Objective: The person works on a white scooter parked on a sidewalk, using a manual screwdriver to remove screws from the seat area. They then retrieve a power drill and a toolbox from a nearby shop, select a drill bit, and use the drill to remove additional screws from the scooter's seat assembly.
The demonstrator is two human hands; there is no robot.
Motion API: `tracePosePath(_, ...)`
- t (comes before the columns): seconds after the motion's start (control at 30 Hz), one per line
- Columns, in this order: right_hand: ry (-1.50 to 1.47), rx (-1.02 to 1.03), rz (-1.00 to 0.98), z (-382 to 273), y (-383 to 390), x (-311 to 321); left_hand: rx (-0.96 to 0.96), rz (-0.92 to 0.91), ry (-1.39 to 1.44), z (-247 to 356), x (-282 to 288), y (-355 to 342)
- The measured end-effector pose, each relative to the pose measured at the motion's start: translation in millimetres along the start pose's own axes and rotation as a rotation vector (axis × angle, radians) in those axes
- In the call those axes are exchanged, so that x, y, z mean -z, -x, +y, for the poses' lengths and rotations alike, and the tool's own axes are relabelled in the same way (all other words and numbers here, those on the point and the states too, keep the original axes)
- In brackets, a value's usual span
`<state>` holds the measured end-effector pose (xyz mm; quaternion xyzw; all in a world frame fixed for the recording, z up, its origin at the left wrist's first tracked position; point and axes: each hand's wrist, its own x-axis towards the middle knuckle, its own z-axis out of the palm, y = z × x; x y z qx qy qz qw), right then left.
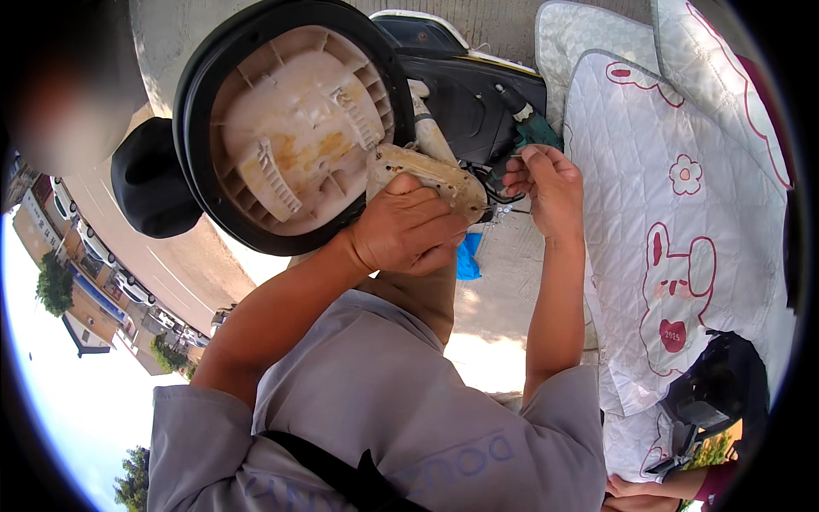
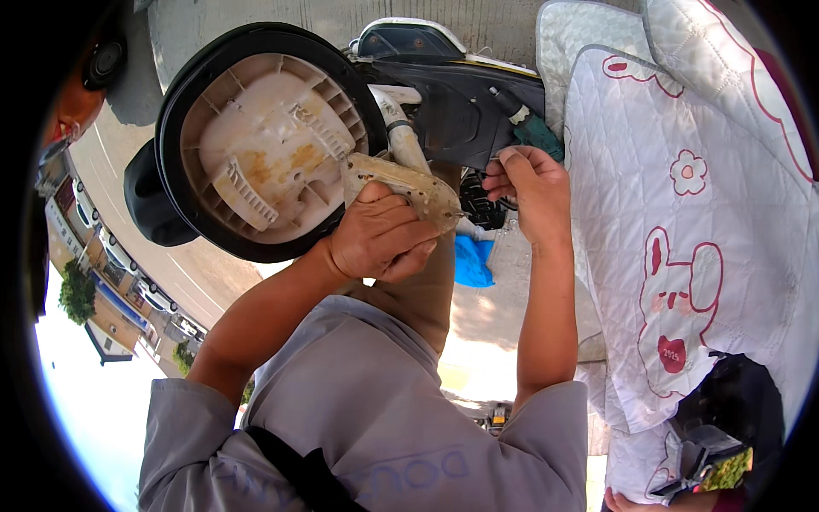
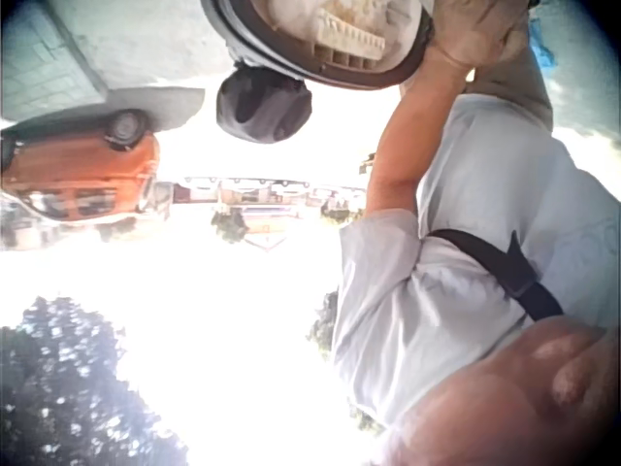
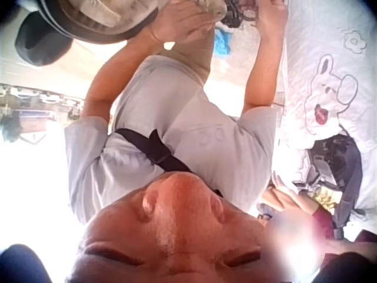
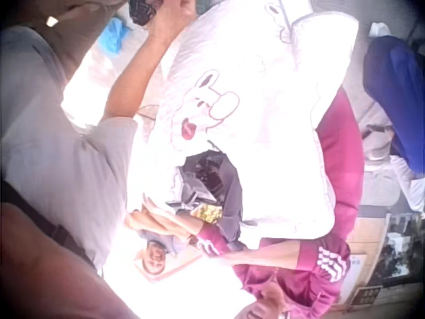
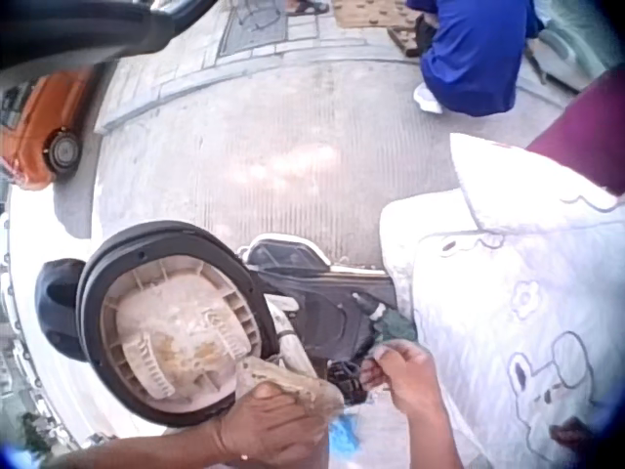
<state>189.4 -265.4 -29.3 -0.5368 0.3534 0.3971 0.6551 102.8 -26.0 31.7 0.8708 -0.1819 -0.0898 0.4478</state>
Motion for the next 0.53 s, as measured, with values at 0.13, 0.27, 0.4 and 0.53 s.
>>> tracePosePath(0.13, 0.233, 0.548, 0.098, 8.6, 80.5, -23.7, 0.332, 0.027, 0.455, 29.5, 17.0, 1.0)
tracePosePath(0.27, 0.651, 1.102, 0.011, 35.2, 142.5, -73.1, 0.988, 0.019, 1.48, 51.9, 29.9, 15.8)
tracePosePath(0.4, 0.966, 1.156, 0.134, 84.8, 170.6, -113.3, 1.234, -0.146, 1.459, 56.1, 38.8, 50.0)
tracePosePath(0.53, 0.979, 1.031, 0.255, 123.5, 199.3, -142.0, 1.231, -0.416, 0.934, 56.0, 64.6, 80.2)
